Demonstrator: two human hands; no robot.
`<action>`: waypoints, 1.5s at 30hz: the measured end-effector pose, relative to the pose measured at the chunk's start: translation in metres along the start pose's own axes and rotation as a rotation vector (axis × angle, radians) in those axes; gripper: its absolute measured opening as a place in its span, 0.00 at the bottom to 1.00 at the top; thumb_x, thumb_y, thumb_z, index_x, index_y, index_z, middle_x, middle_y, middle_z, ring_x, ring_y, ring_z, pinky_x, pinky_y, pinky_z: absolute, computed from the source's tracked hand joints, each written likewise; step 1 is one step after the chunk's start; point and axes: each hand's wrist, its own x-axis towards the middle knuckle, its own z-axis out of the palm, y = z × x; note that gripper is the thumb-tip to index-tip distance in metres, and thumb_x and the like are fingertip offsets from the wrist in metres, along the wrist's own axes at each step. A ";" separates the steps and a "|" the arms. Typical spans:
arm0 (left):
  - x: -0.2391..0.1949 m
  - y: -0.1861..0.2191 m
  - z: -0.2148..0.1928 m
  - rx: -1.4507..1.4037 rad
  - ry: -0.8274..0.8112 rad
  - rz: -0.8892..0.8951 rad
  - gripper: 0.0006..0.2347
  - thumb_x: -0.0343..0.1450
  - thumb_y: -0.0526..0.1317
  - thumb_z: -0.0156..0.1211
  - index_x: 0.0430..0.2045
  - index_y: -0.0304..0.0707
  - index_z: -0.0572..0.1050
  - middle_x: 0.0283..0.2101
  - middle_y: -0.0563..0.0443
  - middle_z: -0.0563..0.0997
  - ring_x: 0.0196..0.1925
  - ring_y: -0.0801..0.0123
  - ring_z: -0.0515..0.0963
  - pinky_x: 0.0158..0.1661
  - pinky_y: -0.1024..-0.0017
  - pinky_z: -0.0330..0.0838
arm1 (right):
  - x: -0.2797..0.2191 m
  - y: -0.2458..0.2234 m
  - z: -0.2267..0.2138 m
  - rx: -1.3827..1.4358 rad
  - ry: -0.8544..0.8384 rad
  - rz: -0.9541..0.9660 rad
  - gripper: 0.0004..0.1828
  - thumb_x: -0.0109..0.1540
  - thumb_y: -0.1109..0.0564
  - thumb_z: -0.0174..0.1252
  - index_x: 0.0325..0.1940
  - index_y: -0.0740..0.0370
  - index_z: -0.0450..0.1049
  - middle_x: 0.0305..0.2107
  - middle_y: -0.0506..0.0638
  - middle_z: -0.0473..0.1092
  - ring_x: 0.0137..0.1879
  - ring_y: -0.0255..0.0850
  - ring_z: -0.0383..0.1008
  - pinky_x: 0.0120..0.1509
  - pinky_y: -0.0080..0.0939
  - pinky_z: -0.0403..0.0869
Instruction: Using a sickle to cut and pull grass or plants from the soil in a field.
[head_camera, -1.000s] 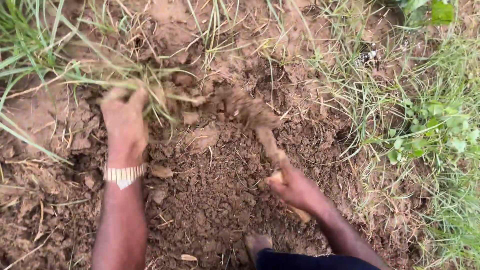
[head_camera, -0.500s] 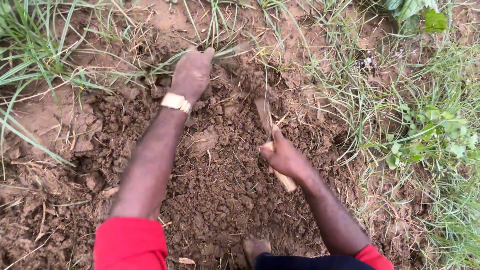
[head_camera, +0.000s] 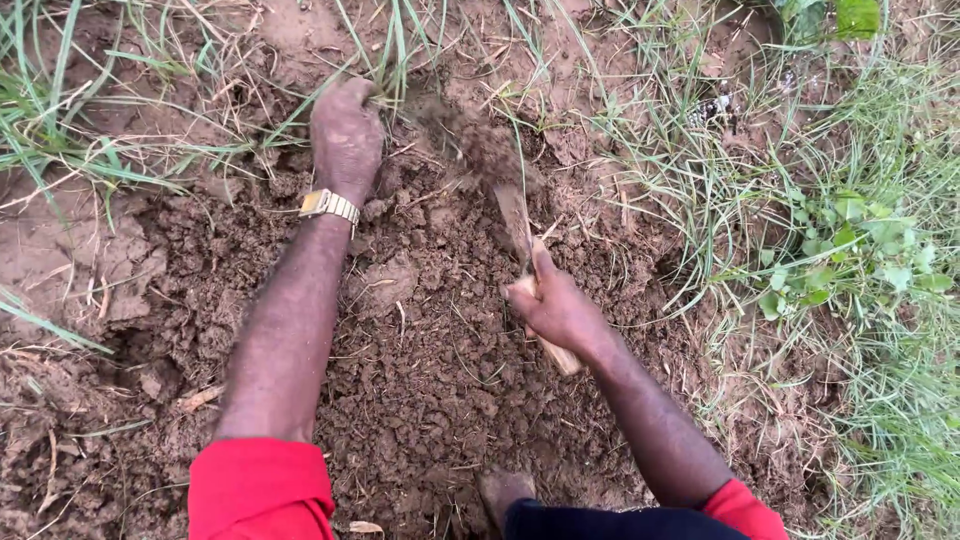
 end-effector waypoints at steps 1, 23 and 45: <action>0.000 0.004 -0.004 -0.006 0.004 -0.011 0.09 0.67 0.24 0.65 0.36 0.39 0.83 0.37 0.48 0.85 0.43 0.61 0.84 0.49 0.63 0.79 | 0.009 0.002 0.000 -0.051 0.026 -0.052 0.43 0.66 0.49 0.55 0.79 0.62 0.44 0.45 0.58 0.75 0.39 0.43 0.79 0.50 0.51 0.80; -0.010 -0.010 0.003 0.000 0.135 -0.023 0.04 0.71 0.31 0.65 0.37 0.34 0.80 0.41 0.44 0.82 0.48 0.56 0.80 0.55 0.58 0.73 | 0.046 -0.028 -0.010 -0.468 -0.074 -0.313 0.45 0.69 0.48 0.48 0.78 0.72 0.30 0.46 0.64 0.71 0.45 0.48 0.76 0.50 0.53 0.80; -0.003 0.044 -0.025 -0.039 -0.211 -0.300 0.10 0.74 0.40 0.67 0.40 0.30 0.78 0.29 0.50 0.78 0.29 0.67 0.76 0.27 0.67 0.75 | -0.004 -0.005 -0.011 -0.140 -0.002 0.081 0.47 0.67 0.44 0.53 0.81 0.58 0.35 0.57 0.59 0.71 0.55 0.45 0.77 0.61 0.54 0.79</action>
